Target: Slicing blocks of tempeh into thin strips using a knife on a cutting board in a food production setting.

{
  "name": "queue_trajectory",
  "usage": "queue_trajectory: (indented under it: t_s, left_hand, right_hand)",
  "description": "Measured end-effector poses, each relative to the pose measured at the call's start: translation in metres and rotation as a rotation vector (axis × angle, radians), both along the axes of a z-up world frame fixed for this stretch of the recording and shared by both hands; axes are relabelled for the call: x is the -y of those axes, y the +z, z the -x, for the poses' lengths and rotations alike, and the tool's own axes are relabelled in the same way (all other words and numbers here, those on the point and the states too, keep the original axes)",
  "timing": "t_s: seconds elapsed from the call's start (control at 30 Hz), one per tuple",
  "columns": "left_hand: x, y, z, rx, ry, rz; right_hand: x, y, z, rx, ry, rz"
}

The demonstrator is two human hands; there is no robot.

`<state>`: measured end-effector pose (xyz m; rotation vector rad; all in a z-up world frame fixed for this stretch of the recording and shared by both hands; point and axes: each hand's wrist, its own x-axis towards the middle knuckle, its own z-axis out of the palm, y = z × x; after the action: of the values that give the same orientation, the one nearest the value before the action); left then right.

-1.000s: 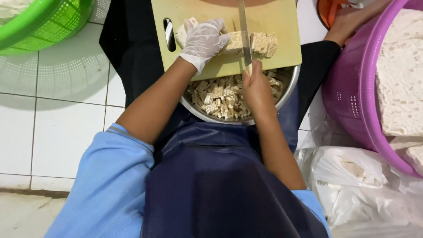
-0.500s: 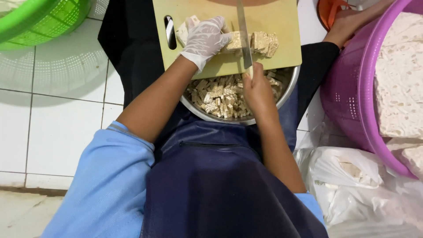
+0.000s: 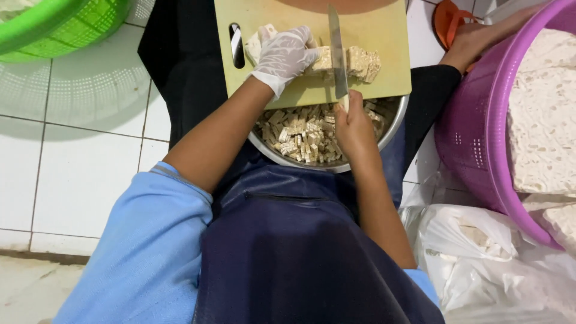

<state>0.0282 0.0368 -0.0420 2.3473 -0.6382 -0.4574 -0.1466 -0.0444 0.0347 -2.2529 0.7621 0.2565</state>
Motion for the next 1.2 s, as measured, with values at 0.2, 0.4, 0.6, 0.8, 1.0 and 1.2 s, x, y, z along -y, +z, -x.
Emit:
queue_trajectory:
  t_s: [0.2, 0.4, 0.6, 0.8, 1.0, 1.2]
  left_hand:
    - [0.001, -0.005, -0.001, 0.003, -0.012, -0.025]
    - [-0.002, 0.009, 0.003, -0.081, 0.018, 0.028]
    - [-0.002, 0.004, 0.006, 0.006, 0.032, 0.061]
    - [0.001, -0.010, 0.002, 0.046, 0.018, 0.047]
    - [0.007, -0.027, -0.002, 0.141, 0.051, 0.037]
    - [0.010, -0.050, -0.008, 0.216, 0.036, 0.038]
  right_hand:
    - [-0.008, -0.025, -0.014, 0.005, 0.070, 0.040]
    - [-0.009, -0.020, -0.021, -0.179, -0.018, -0.084]
    - [-0.007, -0.006, -0.003, 0.034, 0.018, -0.019]
    - [-0.014, -0.014, -0.008, 0.028, 0.035, -0.043]
    - [-0.014, -0.026, -0.019, 0.021, 0.053, -0.005]
    - [-0.027, -0.020, -0.028, -0.058, 0.019, -0.037]
